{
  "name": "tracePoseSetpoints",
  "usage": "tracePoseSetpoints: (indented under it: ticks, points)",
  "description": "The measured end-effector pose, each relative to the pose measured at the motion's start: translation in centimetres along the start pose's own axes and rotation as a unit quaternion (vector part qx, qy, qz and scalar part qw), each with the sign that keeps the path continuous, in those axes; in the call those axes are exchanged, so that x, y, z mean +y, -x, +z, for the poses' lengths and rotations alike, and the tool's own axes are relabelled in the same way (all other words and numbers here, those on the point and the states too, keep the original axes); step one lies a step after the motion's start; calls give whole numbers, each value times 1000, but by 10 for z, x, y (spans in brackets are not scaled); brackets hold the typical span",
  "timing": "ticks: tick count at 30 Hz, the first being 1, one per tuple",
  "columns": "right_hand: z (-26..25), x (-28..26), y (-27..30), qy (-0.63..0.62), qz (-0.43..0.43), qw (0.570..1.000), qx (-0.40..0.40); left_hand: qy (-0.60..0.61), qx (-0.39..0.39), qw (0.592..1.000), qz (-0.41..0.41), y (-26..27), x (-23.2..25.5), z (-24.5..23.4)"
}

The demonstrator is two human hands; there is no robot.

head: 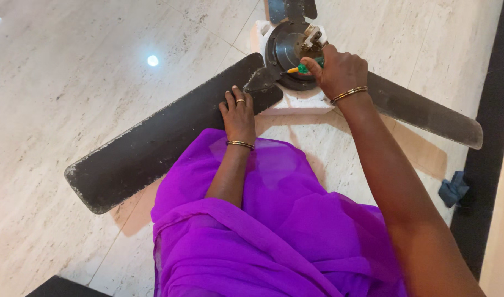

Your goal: The person uses a screwdriver to loosen and remove screws securing the blades to the motor housing of a ceiling fan. They remove one blade and set it aside on the floor, then proceed to loosen the screws for the next blade.

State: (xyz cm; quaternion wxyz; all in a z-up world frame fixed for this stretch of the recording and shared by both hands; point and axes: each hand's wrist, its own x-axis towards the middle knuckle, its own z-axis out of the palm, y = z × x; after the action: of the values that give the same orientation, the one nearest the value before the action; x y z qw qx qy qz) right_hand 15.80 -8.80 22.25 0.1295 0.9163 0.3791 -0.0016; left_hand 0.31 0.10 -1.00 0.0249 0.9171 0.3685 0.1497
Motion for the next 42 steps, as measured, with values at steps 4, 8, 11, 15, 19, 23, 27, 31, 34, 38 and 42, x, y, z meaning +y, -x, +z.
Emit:
tracePoseSetpoints:
  ticks: [4, 8, 11, 15, 19, 23, 27, 31, 34, 38, 42]
  points:
    - [5, 5, 2, -115, -193, 948, 226, 9, 15, 1000, 3, 2, -1, -2]
    - [17, 14, -1, -233, -329, 893, 199, 15, 21, 1000, 3, 4, 0, 0]
    - [22, 18, -8, -219, -244, 934, 141, 0, 3, 1000, 2, 0, 1, 1]
    - [25, 19, -20, -114, -80, 984, 115, 11, 8, 1000, 0, 1, 2, 2]
    - [27, 17, -26, -3, -30, 989, 146, 21, 17, 1000, -1, 1, 1, 0]
    - [26, 28, -19, -104, -178, 949, 237, 17, 30, 999, 3, 3, -1, 0]
    - [27, 33, -6, -260, -305, 899, 179, 21, 27, 999, 2, 4, -1, 1]
    - [24, 27, -1, -205, -226, 940, 151, 14, 15, 1000, 0, 2, 0, 1]
    - [20, 19, -6, -119, -130, 973, 146, 7, 4, 1000, 2, 3, 1, 1]
    - [18, 5, -13, -30, -8, 994, 102, 17, 1, 1000, 4, 1, 0, -1]
    - [17, 8, -5, -163, -143, 954, 206, 22, -3, 1000, 4, 1, -1, -2]
